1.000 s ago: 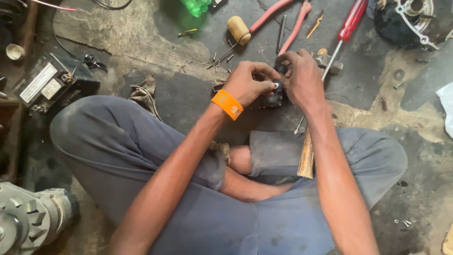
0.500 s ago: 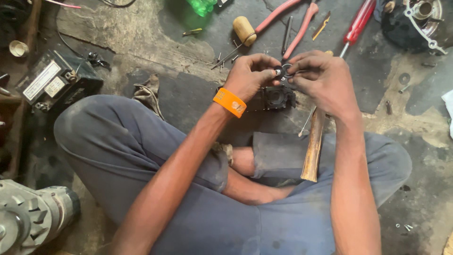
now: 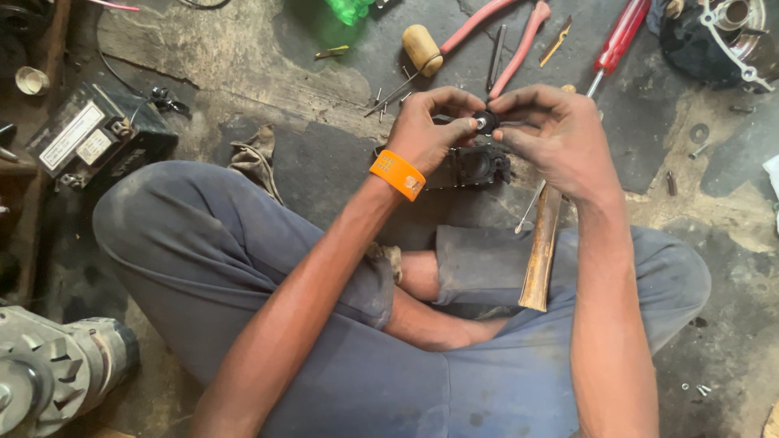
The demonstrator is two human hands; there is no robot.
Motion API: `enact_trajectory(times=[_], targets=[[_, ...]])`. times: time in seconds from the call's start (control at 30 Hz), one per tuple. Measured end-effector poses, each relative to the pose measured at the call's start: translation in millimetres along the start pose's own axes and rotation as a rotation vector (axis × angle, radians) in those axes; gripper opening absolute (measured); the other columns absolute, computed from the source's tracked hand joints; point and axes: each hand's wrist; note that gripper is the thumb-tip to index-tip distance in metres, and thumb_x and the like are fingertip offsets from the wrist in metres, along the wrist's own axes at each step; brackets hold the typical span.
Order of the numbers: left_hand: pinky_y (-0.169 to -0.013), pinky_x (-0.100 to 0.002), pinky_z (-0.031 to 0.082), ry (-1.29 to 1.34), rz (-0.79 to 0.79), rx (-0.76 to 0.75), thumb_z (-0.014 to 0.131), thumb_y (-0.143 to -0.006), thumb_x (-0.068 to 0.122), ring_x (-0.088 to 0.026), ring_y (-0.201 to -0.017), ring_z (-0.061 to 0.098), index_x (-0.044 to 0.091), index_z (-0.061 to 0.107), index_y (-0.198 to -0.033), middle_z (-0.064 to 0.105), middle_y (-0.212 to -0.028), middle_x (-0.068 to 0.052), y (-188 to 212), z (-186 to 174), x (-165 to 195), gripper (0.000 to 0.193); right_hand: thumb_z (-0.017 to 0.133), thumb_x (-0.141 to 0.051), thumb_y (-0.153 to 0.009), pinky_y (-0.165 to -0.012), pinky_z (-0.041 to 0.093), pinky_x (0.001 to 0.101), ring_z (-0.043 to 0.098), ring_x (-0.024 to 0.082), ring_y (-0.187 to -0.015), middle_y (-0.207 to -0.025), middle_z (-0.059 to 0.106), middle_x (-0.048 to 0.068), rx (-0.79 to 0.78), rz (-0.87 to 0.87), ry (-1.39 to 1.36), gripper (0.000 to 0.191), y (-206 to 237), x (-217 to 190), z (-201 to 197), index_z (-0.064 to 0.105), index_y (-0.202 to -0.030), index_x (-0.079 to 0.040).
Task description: The person sits cross-legged on the workshop floor working on a small engine component held in their lap. They fit small parts onto the component by hand, then pick up a screwdriver and use it on the part, occasionally repositioning the component while working.
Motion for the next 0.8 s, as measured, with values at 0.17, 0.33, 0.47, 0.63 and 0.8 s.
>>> enact_trajectory(times=[0.17,0.33,0.47,0.63,0.8], targets=[[-0.066,-0.026,0.061,0.009,-0.043,0.008,0.075,-0.086,0.001,-0.009,-0.078,0.068,-0.001,0.074,-0.105,0.071,-0.090,-0.004,4.2,-1.2,6.8,0.020,0.070,0.011,-0.089,-0.094,0.061,0.0269,0.073,0.015,-0.102,-0.110,0.074,0.012,-0.007,0.009,-0.028,0.026,-1.6,2.7,0.3,0.067,-0.115,0.007],[-0.072,-0.027,0.066,0.107,-0.039,-0.019,0.073,-0.087,0.001,-0.010,-0.081,0.072,0.000,0.073,-0.109,0.073,-0.092,-0.004,2.9,1.6,8.2,0.022,0.068,0.010,-0.091,-0.093,0.060,0.0270,0.072,0.015,-0.101,-0.110,0.074,0.012,-0.011,0.029,-0.100,0.026,-1.7,5.5,-1.8,0.067,-0.117,0.008],[-0.071,-0.026,0.065,0.011,-0.027,0.007,0.075,-0.087,0.002,-0.011,-0.078,0.072,-0.003,0.074,-0.106,0.074,-0.089,-0.006,3.0,3.1,8.7,0.019,0.067,0.006,-0.095,-0.094,0.060,0.0263,0.072,0.015,-0.103,-0.112,0.074,0.012,-0.038,0.031,-0.138,0.025,-0.9,5.2,-3.5,0.067,-0.120,0.009],[-0.068,-0.026,0.065,-0.006,-0.022,0.018,0.078,-0.084,0.003,-0.011,-0.076,0.071,-0.004,0.074,-0.104,0.072,-0.088,-0.006,3.9,1.9,8.5,0.021,0.066,0.001,-0.097,-0.089,0.062,0.0255,0.073,0.014,-0.097,-0.110,0.073,0.011,-0.031,0.107,-0.194,0.024,-1.6,5.2,-0.6,0.066,-0.120,0.008],[-0.063,-0.026,0.062,0.018,-0.089,-0.012,0.079,-0.085,0.005,-0.010,-0.070,0.071,-0.004,0.075,-0.098,0.075,-0.085,-0.007,1.8,2.1,2.5,0.017,0.066,-0.001,-0.098,-0.083,0.061,0.0258,0.073,0.014,-0.089,-0.104,0.074,0.012,-0.062,0.150,-0.101,0.023,-1.2,7.2,-4.1,0.069,-0.118,0.009]])
Point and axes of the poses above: each hand's wrist, its own y-axis away from the middle knuckle, its own z-axis out of the palm, x = y × z
